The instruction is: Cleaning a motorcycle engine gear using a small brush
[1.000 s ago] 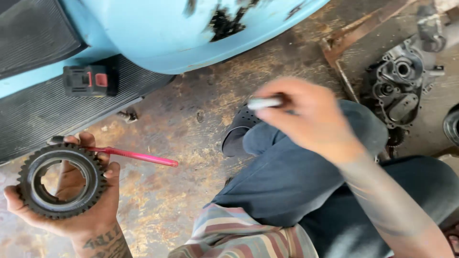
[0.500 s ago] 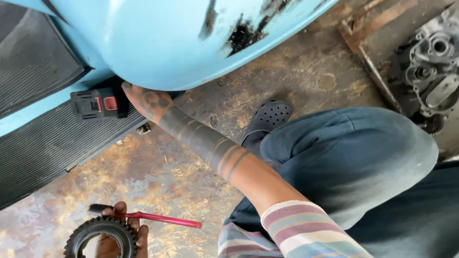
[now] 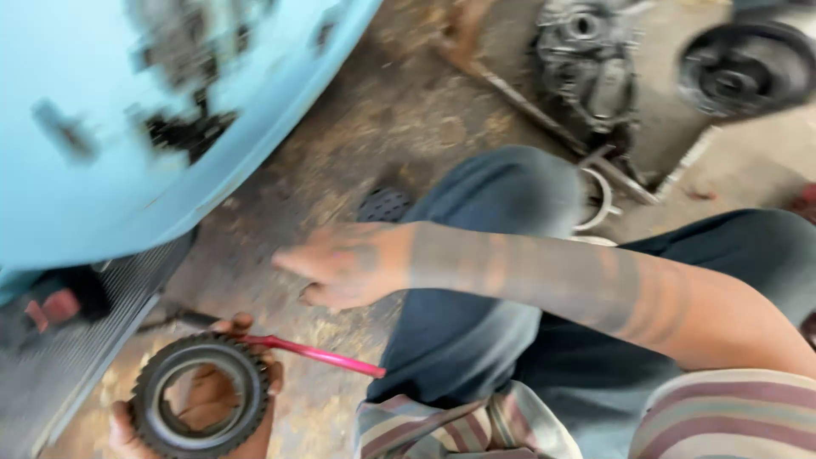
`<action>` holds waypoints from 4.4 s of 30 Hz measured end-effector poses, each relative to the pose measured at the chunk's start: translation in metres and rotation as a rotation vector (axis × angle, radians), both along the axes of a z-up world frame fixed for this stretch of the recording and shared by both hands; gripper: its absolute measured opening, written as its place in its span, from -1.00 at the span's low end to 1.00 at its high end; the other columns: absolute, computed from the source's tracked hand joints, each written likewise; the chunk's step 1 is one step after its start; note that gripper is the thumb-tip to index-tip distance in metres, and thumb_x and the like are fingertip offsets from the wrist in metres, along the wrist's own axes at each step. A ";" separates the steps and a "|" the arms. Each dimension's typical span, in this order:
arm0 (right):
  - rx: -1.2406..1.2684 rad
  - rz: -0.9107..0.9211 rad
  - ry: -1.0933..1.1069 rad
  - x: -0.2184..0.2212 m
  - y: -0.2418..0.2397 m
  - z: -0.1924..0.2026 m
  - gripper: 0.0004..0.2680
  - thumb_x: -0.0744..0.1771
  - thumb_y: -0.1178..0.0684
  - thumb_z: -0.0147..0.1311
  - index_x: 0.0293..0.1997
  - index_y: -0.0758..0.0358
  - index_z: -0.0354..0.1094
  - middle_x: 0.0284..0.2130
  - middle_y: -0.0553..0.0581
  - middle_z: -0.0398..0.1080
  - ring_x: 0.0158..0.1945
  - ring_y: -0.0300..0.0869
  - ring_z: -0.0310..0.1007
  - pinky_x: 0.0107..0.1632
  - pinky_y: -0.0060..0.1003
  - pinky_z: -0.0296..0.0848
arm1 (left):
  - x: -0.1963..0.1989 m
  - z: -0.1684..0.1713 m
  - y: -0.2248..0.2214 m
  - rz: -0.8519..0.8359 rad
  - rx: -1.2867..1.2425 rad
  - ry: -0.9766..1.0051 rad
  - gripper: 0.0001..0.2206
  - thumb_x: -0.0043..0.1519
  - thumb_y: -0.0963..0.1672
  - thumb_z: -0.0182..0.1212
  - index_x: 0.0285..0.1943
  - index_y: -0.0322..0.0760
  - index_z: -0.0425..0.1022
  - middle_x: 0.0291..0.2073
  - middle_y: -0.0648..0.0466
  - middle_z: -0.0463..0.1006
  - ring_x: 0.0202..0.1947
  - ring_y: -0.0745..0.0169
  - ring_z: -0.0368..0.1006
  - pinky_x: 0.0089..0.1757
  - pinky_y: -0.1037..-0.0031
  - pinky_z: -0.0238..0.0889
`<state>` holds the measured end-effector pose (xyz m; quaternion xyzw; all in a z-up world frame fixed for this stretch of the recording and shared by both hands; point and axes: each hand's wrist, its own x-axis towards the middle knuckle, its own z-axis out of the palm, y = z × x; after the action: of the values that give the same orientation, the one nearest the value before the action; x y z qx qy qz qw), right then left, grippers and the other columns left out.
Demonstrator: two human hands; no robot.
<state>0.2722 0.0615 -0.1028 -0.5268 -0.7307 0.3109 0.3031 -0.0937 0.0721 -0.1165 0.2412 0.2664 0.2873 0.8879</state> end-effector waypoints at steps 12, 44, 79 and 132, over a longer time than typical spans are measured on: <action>-0.206 -0.700 0.899 0.060 -0.329 0.119 -0.76 0.36 0.19 0.12 0.15 0.39 0.28 -0.43 0.20 0.54 -0.49 -0.12 0.61 -0.40 -0.23 0.64 | 0.356 0.090 -0.116 -0.954 -0.023 -0.471 -0.20 0.26 0.20 -0.11 0.32 -0.67 0.30 0.25 -0.44 0.38 0.01 -0.35 0.49 -0.15 -0.09 0.40; 0.492 -1.595 0.186 0.175 -0.359 0.025 -0.83 0.40 0.29 -0.02 0.11 0.42 0.29 -0.38 0.25 0.38 -0.47 -0.17 0.29 -0.38 -0.31 0.36 | 0.556 0.053 -0.156 -0.913 -0.020 -0.266 -0.25 0.34 0.22 -0.18 0.30 -0.52 0.41 -0.08 -0.23 0.55 -0.09 -0.05 0.49 -0.03 0.10 0.46; 0.573 -1.467 -0.170 0.189 -0.308 0.033 -0.87 0.34 0.32 0.12 -0.03 0.48 0.42 -0.40 0.31 0.44 -0.50 0.09 0.42 -0.46 -0.21 0.37 | 0.556 0.049 -0.151 -0.945 -0.081 -0.363 -0.43 0.44 0.16 -0.12 0.11 -0.40 0.55 -0.12 -0.12 0.65 -0.12 0.11 0.59 -0.12 0.36 0.54; 0.476 -1.245 0.070 0.216 -0.332 0.016 -0.83 0.25 0.33 0.26 -0.16 0.26 0.64 -0.33 0.25 0.49 -0.37 -0.11 0.46 -0.25 -0.25 0.46 | 0.568 0.045 -0.122 -0.680 -0.145 -0.443 -0.19 0.33 0.27 -0.21 0.39 -0.50 0.25 0.15 -0.33 0.47 0.02 -0.21 0.50 -0.04 0.02 0.48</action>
<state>0.4879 -0.2701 -0.0872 -0.7587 -0.3287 -0.0750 0.5573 0.4740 -0.0499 -0.0720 0.1844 -0.0066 0.0029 0.9828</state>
